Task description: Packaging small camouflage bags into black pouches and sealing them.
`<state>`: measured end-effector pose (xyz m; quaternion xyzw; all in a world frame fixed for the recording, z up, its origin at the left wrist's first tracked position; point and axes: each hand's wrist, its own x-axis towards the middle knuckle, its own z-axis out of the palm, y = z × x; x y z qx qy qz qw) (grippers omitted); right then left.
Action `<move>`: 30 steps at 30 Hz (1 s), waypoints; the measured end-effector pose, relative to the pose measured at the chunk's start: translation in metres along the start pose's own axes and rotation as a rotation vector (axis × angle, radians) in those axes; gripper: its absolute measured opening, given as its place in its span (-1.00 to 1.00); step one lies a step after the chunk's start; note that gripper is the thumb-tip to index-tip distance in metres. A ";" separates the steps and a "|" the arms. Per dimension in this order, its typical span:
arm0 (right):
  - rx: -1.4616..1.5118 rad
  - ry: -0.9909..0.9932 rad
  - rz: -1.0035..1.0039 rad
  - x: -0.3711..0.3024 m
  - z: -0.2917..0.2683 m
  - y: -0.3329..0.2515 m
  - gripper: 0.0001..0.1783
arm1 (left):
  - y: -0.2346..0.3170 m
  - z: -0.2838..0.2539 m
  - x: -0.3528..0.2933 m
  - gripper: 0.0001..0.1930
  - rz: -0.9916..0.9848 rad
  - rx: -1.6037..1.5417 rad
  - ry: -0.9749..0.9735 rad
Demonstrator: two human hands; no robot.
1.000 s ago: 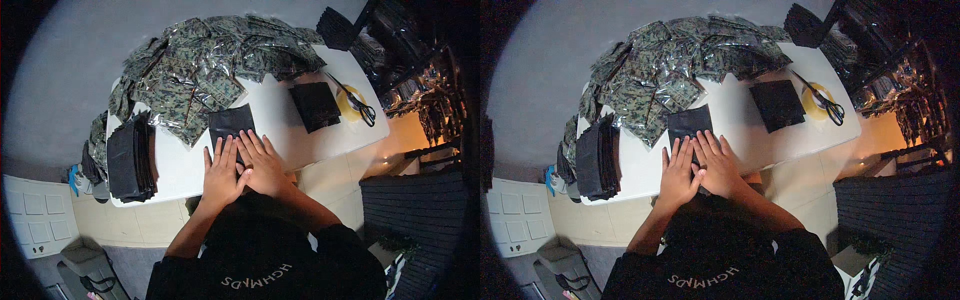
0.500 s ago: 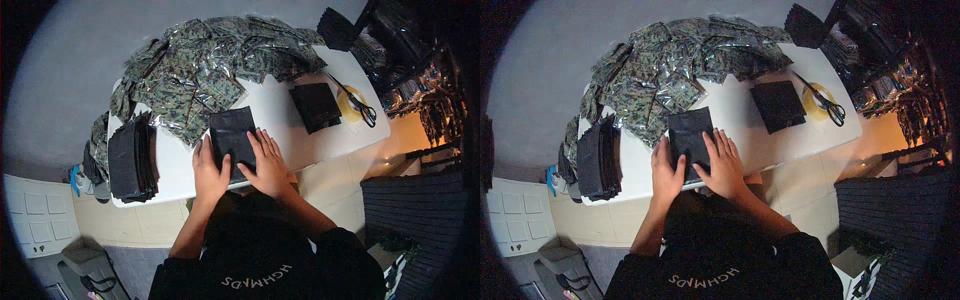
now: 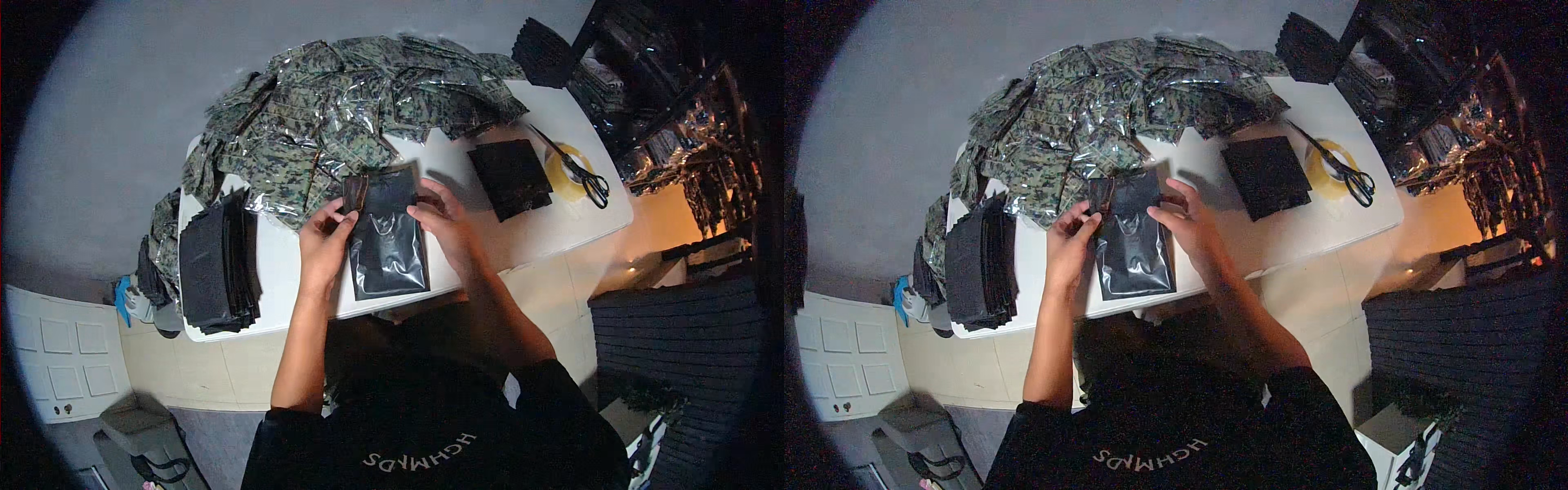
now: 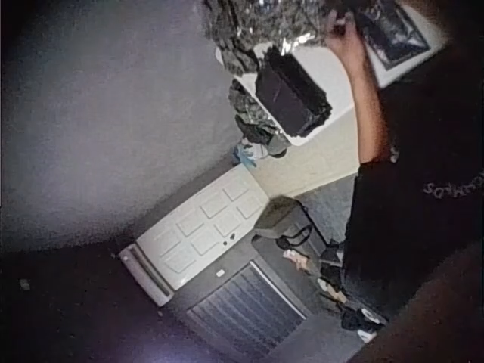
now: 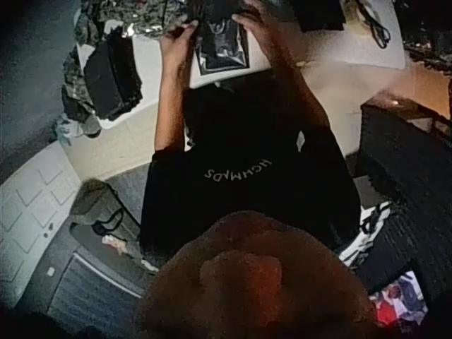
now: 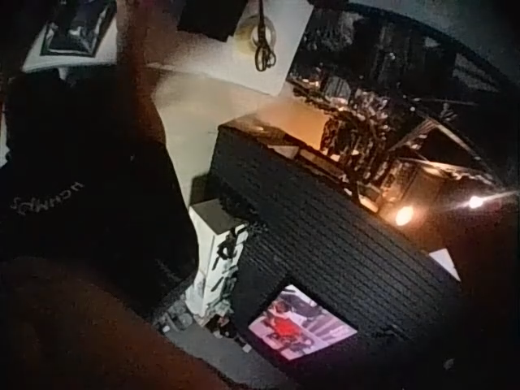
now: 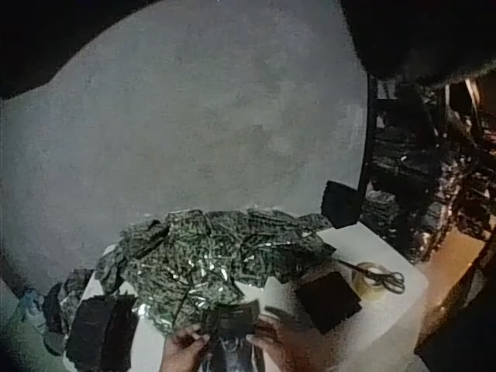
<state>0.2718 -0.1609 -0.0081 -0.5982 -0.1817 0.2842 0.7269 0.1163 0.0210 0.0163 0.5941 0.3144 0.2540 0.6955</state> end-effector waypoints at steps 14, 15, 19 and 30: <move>-0.105 -0.072 -0.267 -0.026 0.018 -0.087 -0.89 | 0.078 -0.010 -0.036 -0.91 0.392 0.030 -0.063; -0.105 -0.074 -0.269 -0.026 0.019 -0.087 -0.89 | 0.079 -0.010 -0.038 -0.90 0.442 -0.007 -0.075; -0.179 -0.077 -0.310 -0.021 0.017 -0.086 -0.85 | 0.076 -0.016 -0.033 -0.89 0.488 0.082 -0.078; -0.521 0.006 -0.648 -0.023 0.018 -0.092 -0.76 | 0.098 -0.020 -0.038 -0.78 0.596 0.261 -0.104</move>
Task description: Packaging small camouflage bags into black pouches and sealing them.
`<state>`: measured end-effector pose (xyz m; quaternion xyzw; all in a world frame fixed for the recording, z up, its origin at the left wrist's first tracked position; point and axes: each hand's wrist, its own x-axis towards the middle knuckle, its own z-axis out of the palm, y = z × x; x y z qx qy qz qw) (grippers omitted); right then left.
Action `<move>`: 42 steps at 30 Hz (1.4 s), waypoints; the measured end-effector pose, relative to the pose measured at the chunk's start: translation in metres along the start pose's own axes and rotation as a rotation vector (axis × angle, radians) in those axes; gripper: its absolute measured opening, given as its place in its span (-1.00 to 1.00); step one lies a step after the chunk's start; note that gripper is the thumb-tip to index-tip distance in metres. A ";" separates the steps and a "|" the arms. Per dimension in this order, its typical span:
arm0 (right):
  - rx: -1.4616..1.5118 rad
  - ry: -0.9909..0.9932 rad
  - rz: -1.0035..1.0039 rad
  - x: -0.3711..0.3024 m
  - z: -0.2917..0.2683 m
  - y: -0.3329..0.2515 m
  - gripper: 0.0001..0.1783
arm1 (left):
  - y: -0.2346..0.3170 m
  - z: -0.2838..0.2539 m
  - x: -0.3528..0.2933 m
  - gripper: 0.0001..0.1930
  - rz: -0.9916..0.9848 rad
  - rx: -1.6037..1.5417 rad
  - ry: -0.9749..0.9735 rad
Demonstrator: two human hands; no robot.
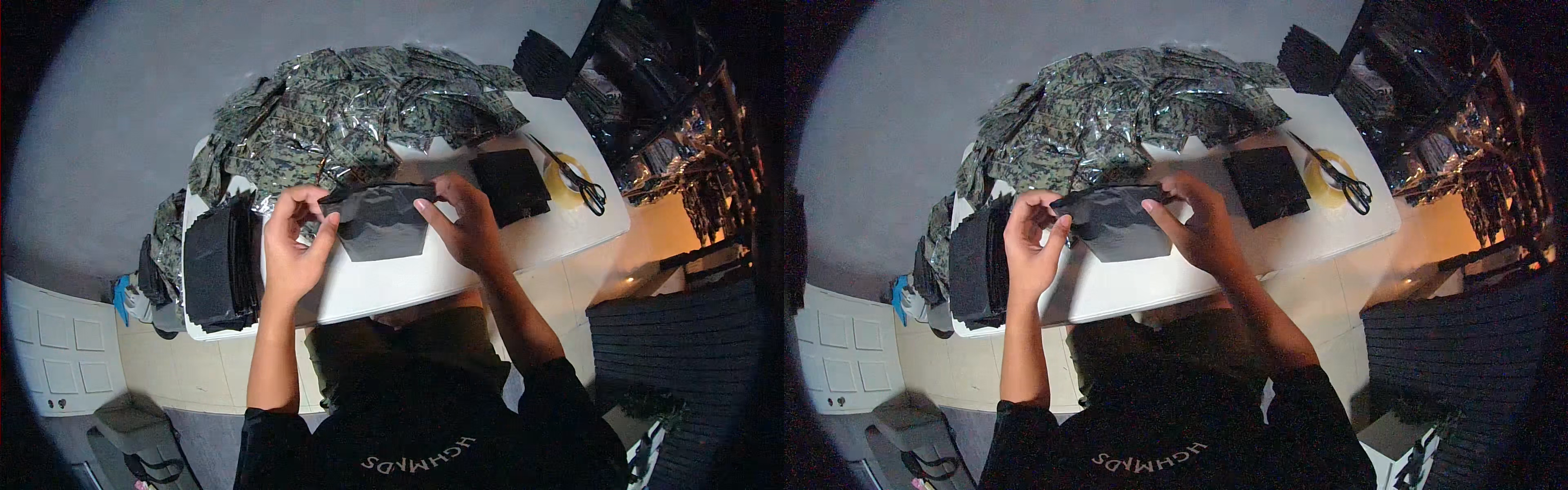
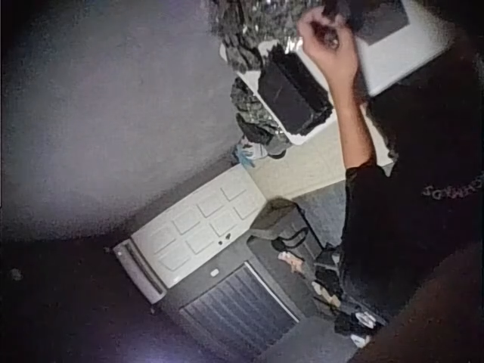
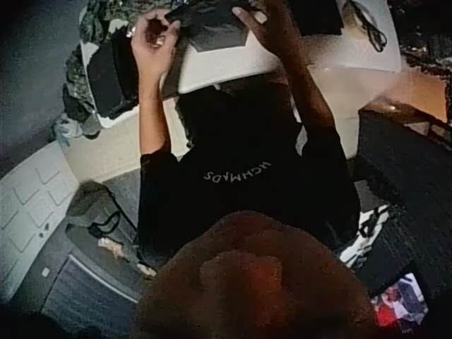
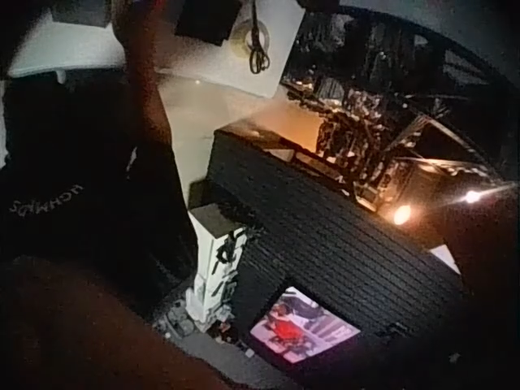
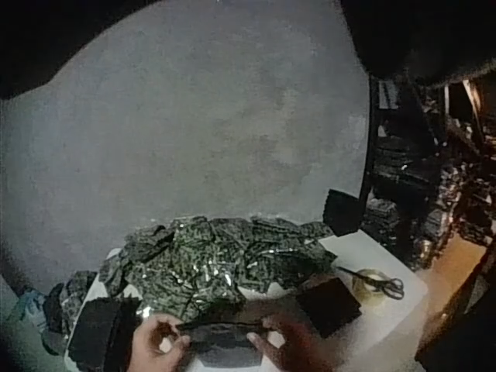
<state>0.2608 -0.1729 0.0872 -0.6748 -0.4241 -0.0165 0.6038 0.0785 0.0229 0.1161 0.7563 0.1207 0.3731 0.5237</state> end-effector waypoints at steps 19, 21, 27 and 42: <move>0.044 -0.088 0.006 0.000 -0.010 0.006 -0.81 | 0.033 -0.003 0.021 -0.75 0.216 0.415 -0.116; 0.050 -0.094 0.000 0.001 -0.010 0.007 -0.81 | 0.031 -0.006 0.023 -0.79 0.210 0.445 -0.140; 0.096 -0.100 0.071 0.004 -0.009 0.007 -0.84 | 0.016 -0.014 0.031 -0.85 0.280 0.308 -0.181; 0.101 -0.149 0.155 0.021 -0.001 0.007 -0.81 | -0.118 -0.004 -0.033 -0.83 -0.343 -0.017 -0.237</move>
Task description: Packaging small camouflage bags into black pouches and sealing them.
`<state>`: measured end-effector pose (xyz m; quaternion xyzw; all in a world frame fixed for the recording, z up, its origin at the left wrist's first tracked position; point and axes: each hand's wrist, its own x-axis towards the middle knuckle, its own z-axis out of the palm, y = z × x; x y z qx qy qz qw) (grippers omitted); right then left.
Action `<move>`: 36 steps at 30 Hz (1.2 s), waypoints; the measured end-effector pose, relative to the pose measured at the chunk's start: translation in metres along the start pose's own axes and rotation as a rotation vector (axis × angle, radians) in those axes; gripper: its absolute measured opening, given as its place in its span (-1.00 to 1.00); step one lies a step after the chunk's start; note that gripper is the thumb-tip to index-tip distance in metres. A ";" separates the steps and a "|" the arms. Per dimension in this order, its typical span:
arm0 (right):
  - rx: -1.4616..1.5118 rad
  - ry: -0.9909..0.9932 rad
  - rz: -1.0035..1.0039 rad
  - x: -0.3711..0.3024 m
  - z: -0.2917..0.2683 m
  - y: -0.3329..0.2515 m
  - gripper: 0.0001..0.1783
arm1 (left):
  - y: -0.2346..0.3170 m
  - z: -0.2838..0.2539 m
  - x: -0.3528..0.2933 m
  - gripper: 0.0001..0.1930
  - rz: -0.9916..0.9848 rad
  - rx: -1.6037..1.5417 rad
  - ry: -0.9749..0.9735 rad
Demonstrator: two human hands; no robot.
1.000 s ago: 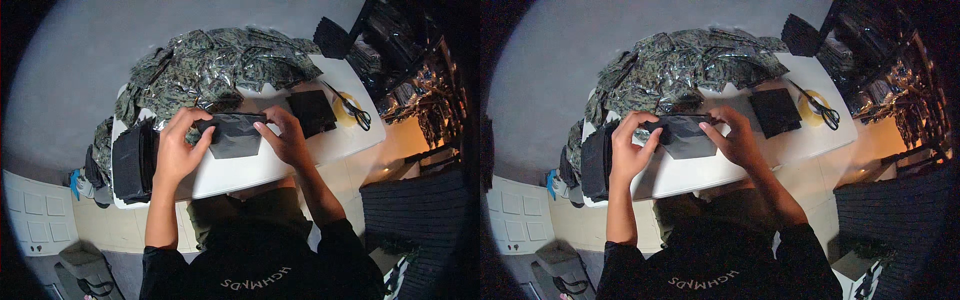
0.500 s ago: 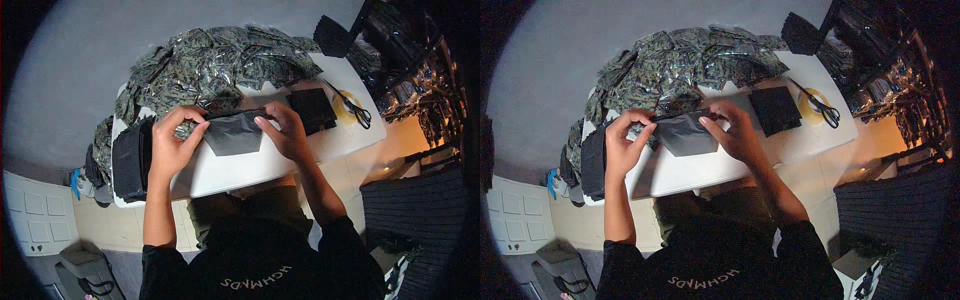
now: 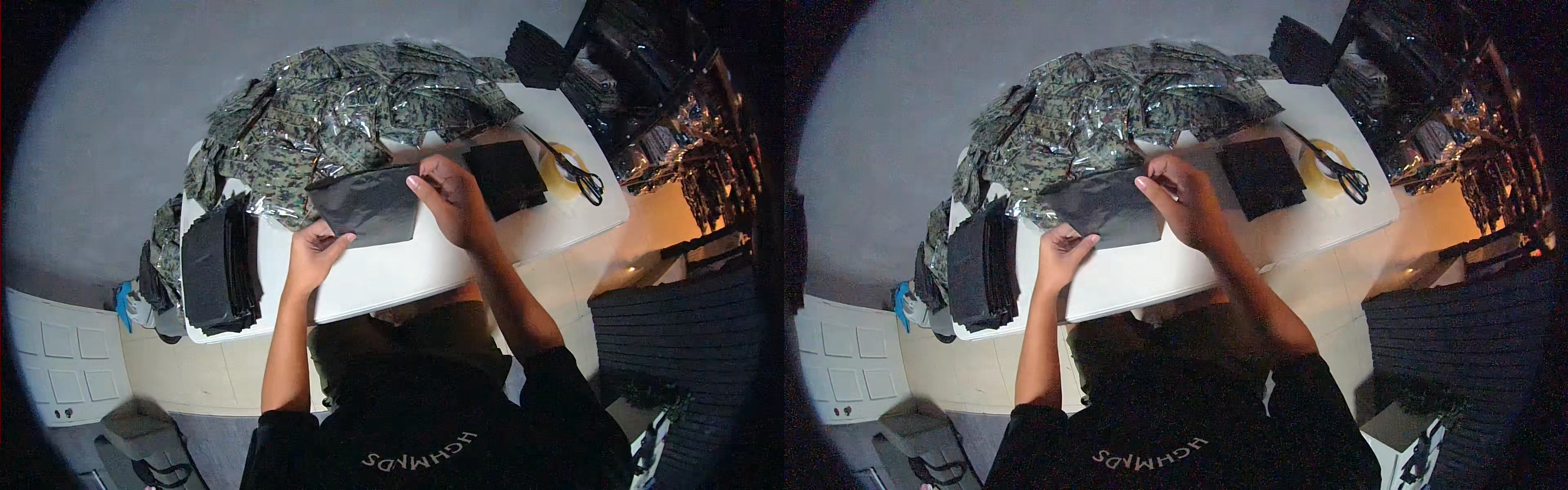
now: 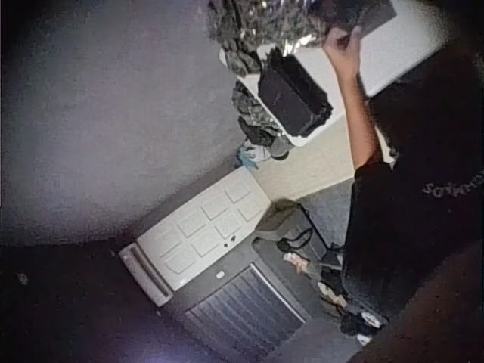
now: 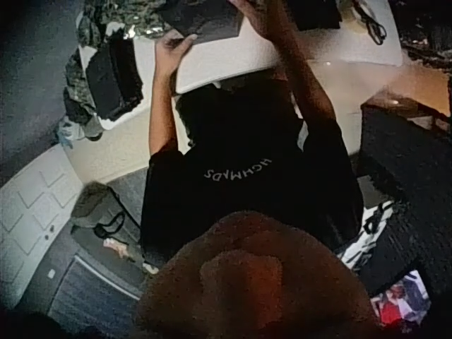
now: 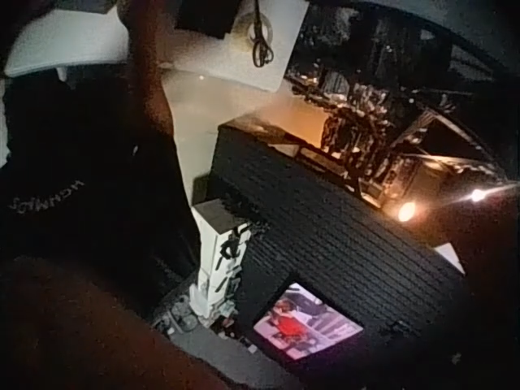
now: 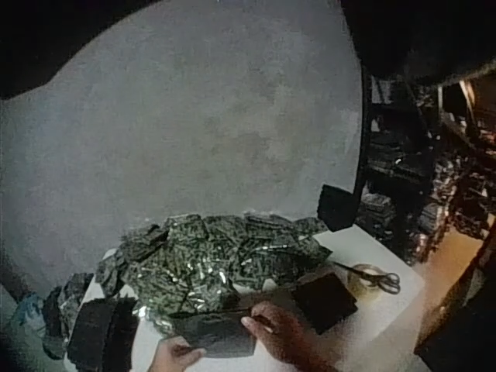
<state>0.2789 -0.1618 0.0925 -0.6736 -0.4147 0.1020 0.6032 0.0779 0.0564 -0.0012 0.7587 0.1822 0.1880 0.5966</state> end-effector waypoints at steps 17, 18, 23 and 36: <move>0.109 0.136 -0.057 0.006 0.003 0.015 -0.85 | 0.045 0.027 0.013 -0.84 0.180 -0.231 0.183; 0.107 0.139 -0.055 0.006 0.007 0.015 -0.85 | 0.047 0.027 0.012 -0.78 0.178 -0.170 0.216; 0.188 0.278 -0.101 -0.027 0.051 0.039 -0.70 | 0.067 0.051 0.005 -0.77 0.249 -0.264 0.346; 0.245 0.345 -0.068 -0.026 0.033 0.027 -0.66 | 0.070 0.042 0.002 -0.85 0.276 -0.316 0.378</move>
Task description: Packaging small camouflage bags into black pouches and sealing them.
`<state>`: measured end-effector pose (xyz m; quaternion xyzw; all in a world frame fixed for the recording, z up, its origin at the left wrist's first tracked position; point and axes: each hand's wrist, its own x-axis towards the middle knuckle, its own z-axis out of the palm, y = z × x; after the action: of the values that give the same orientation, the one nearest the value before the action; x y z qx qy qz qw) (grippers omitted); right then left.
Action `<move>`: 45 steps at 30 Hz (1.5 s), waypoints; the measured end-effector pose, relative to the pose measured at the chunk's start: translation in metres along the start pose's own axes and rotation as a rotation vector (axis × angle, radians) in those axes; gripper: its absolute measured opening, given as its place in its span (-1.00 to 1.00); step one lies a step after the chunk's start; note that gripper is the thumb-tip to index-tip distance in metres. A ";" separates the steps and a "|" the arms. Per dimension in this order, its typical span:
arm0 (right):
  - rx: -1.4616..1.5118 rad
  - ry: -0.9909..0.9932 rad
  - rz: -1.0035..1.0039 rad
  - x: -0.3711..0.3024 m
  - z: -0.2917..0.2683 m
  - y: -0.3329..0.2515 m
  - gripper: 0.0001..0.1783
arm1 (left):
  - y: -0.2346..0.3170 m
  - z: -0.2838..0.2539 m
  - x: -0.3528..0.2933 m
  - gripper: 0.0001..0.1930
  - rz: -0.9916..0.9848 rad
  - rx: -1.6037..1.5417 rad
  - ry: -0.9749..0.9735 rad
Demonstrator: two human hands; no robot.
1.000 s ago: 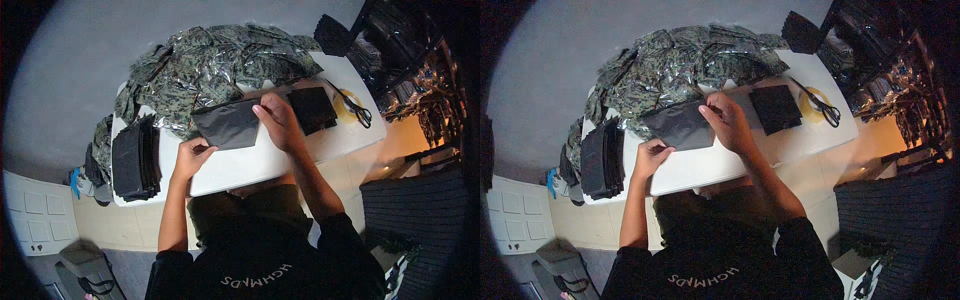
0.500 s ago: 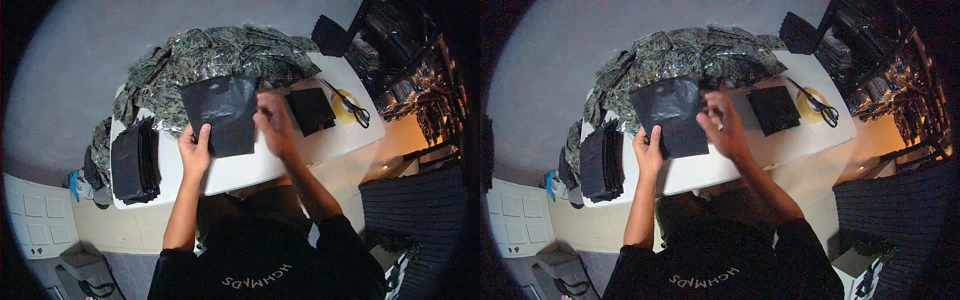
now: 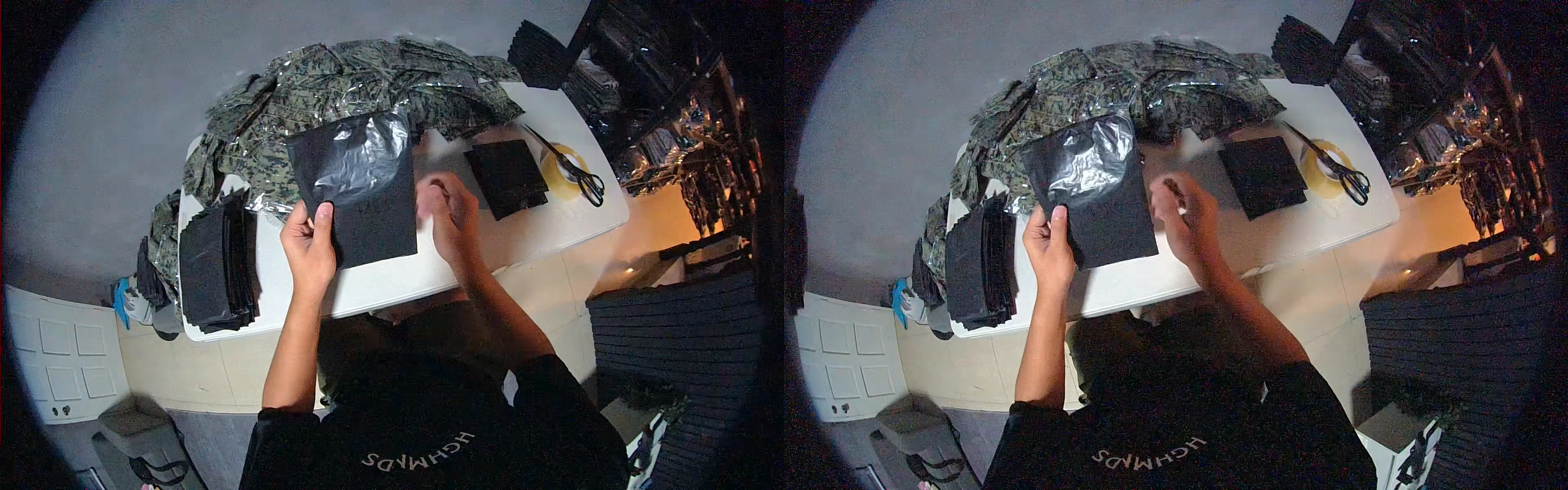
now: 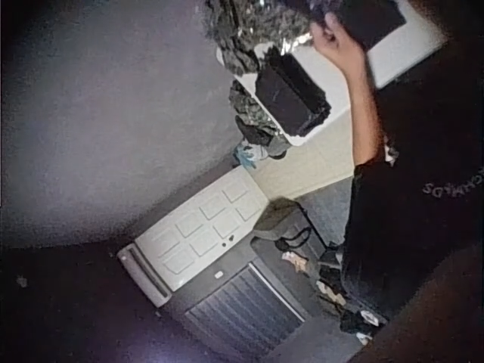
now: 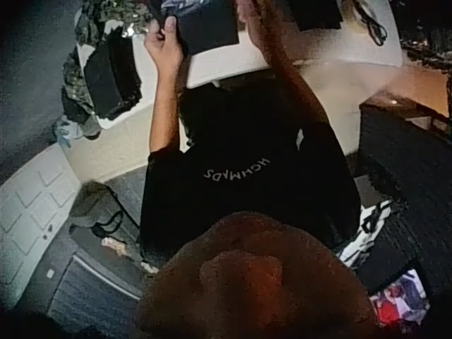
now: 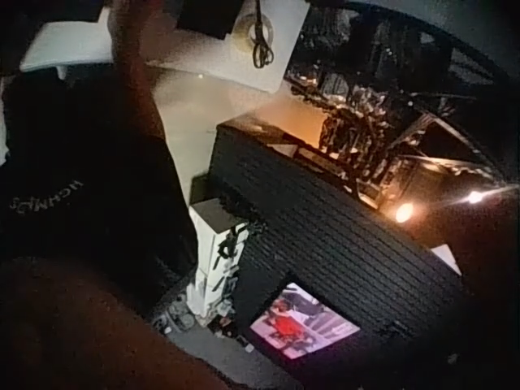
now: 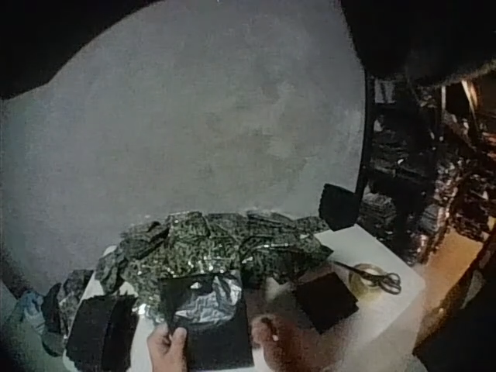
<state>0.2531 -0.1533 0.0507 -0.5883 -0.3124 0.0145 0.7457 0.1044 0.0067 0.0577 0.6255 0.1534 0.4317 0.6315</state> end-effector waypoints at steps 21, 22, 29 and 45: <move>-0.260 -0.304 0.216 0.045 -0.002 -0.031 -0.70 | 0.002 0.000 -0.007 -0.84 -0.024 -0.001 -0.058; -0.064 -0.153 0.194 0.047 -0.004 -0.018 -0.73 | 0.002 0.001 -0.006 -0.84 -0.025 -0.007 -0.059; 0.018 -0.125 0.155 0.020 0.012 -0.011 -0.81 | -0.007 -0.009 -0.002 -0.76 -0.060 0.090 -0.101; 0.226 0.092 0.295 0.043 0.011 -0.046 -0.78 | -0.022 -0.044 -0.049 -0.90 -0.045 0.441 -0.327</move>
<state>0.2668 -0.1409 0.1118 -0.5402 -0.1846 0.1319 0.8104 0.0518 0.0026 0.0134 0.8057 0.1537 0.2672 0.5058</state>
